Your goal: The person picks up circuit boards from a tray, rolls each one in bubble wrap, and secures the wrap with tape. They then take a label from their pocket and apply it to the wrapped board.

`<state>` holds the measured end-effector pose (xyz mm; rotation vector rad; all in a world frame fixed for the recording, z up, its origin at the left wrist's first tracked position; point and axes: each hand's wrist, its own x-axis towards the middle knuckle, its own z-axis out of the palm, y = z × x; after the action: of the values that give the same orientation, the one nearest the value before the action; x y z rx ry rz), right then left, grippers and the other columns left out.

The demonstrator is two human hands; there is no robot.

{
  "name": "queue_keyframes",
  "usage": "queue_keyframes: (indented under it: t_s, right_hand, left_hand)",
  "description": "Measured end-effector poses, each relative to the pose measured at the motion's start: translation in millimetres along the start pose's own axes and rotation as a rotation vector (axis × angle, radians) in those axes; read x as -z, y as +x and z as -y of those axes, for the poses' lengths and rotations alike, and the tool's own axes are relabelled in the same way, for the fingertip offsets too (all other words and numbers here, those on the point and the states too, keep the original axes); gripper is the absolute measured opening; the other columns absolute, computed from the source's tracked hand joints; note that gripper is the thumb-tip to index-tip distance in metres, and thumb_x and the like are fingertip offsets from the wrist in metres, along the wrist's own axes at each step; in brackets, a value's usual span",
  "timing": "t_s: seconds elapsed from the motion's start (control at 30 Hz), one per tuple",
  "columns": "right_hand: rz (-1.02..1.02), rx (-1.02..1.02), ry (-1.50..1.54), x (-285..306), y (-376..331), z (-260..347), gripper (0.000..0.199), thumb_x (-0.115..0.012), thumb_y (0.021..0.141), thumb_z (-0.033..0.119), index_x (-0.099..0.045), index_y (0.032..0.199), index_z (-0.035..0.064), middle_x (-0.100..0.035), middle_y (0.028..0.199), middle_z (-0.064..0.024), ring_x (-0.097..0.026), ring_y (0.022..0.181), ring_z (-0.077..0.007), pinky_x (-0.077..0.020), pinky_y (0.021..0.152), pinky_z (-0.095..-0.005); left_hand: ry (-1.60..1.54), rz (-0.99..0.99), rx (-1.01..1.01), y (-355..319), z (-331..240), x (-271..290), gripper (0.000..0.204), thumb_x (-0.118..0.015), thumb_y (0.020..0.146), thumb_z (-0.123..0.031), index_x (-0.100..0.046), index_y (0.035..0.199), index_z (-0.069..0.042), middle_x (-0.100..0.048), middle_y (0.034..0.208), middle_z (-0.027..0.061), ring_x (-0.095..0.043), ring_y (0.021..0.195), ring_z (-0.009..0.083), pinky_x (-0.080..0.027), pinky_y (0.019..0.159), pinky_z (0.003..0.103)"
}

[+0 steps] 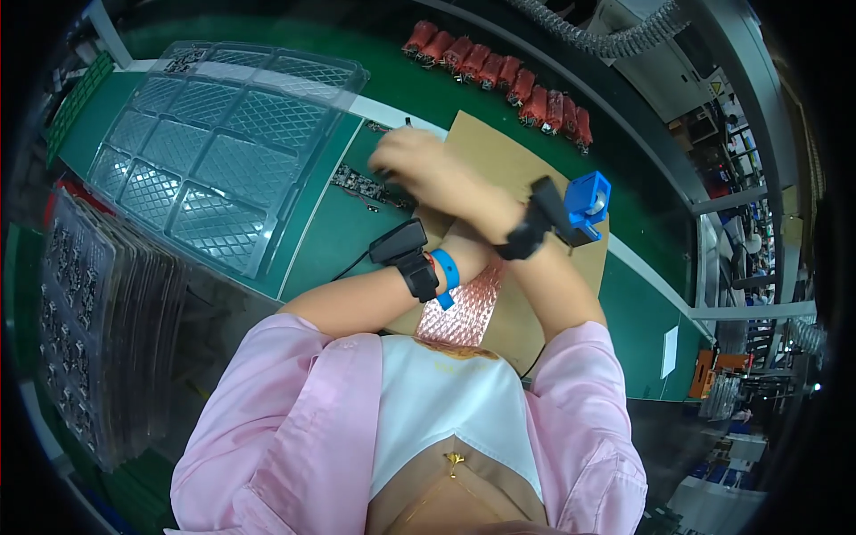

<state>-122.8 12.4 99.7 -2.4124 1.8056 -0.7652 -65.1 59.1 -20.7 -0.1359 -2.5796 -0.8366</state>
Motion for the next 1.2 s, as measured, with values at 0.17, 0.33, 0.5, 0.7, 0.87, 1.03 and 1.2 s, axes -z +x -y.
queue_keyframes:
  t_s: [0.17, 0.33, 0.5, 0.7, 0.87, 1.03, 1.2]
  right_hand:
    - [-0.415, -0.458, 0.188, 59, -67, 16, 0.025, -0.064, 0.077, -0.006, -0.057, 0.098, 0.0028, -0.057, 0.091, -0.0049, -0.057, 0.084, -0.0152, -0.0475, 0.073, -0.0299]
    - [-0.735, -0.926, 0.582, 34, -164, 18, 0.023, -0.063, 0.082, -0.006, -0.056, 0.102, 0.0033, -0.058, 0.094, -0.0013, -0.057, 0.08, -0.0078, -0.0455, 0.069, -0.0215]
    - [-0.706, -1.059, 0.36, 2, -213, 44, 0.028, -0.065, 0.082, -0.004, -0.055, 0.107, 0.0025, -0.061, 0.092, -0.0019, -0.058, 0.075, -0.0085, -0.046, 0.067, -0.0209]
    - [-0.63, -1.077, 0.118, -9, -212, 61, 0.024, -0.065, 0.081, -0.005, -0.059, 0.104, 0.001, -0.064, 0.086, -0.0032, -0.059, 0.073, -0.0085, -0.047, 0.065, -0.0216]
    - [-0.57, -1.096, 0.219, -9, -212, 57, 0.019, -0.064, 0.081, -0.004, -0.063, 0.1, 0.0006, -0.065, 0.084, -0.0037, -0.059, 0.073, -0.0079, -0.0476, 0.065, -0.0221]
    - [-0.567, -1.126, 0.212, 14, -210, 41, 0.016, -0.063, 0.082, -0.004, -0.064, 0.098, -0.0006, -0.065, 0.082, -0.0028, -0.059, 0.072, -0.0074, -0.0479, 0.065, -0.0223]
    - [-0.594, -0.986, 0.364, 61, -159, 11, 0.012, -0.063, 0.081, -0.005, -0.065, 0.093, -0.0026, -0.065, 0.082, -0.0024, -0.059, 0.073, -0.0078, -0.048, 0.067, -0.0222]
  left_hand:
    - [0.164, -0.027, -0.011, 6, -9, 22, 0.027, -0.051, 0.082, -0.011, -0.06, 0.106, -0.002, -0.053, 0.111, 0.0116, -0.052, 0.1, 0.0292, -0.045, 0.082, 0.04]
    - [0.227, 0.016, -0.043, 10, -11, 32, 0.017, -0.052, 0.078, -0.006, -0.061, 0.092, -0.001, -0.052, 0.101, 0.0106, -0.052, 0.089, 0.0266, -0.045, 0.073, 0.038]
    - [0.227, -0.027, -0.069, 8, -7, 32, 0.014, -0.052, 0.079, -0.005, -0.062, 0.087, 0.001, -0.054, 0.107, 0.0117, -0.053, 0.093, 0.027, -0.046, 0.076, 0.038]
    - [0.268, 0.011, -0.025, 8, -12, 33, 0.014, -0.051, 0.082, -0.005, -0.063, 0.086, 0.003, -0.055, 0.112, 0.0132, -0.054, 0.096, 0.0272, -0.047, 0.079, 0.038]
    - [0.249, 0.011, -0.02, 8, -13, 34, 0.015, -0.051, 0.082, -0.005, -0.063, 0.088, 0.004, -0.055, 0.112, 0.0133, -0.054, 0.094, 0.0268, -0.047, 0.078, 0.038]
    - [0.283, -0.027, -0.062, 8, -10, 32, 0.017, -0.052, 0.08, -0.005, -0.061, 0.092, 0.003, -0.054, 0.109, 0.0121, -0.054, 0.093, 0.0262, -0.048, 0.076, 0.037]
    - [0.284, 0.029, -0.025, 8, -13, 38, 0.036, -0.051, 0.077, -0.002, -0.054, 0.112, 0.006, -0.051, 0.103, 0.0124, -0.053, 0.094, 0.0271, -0.048, 0.077, 0.037]
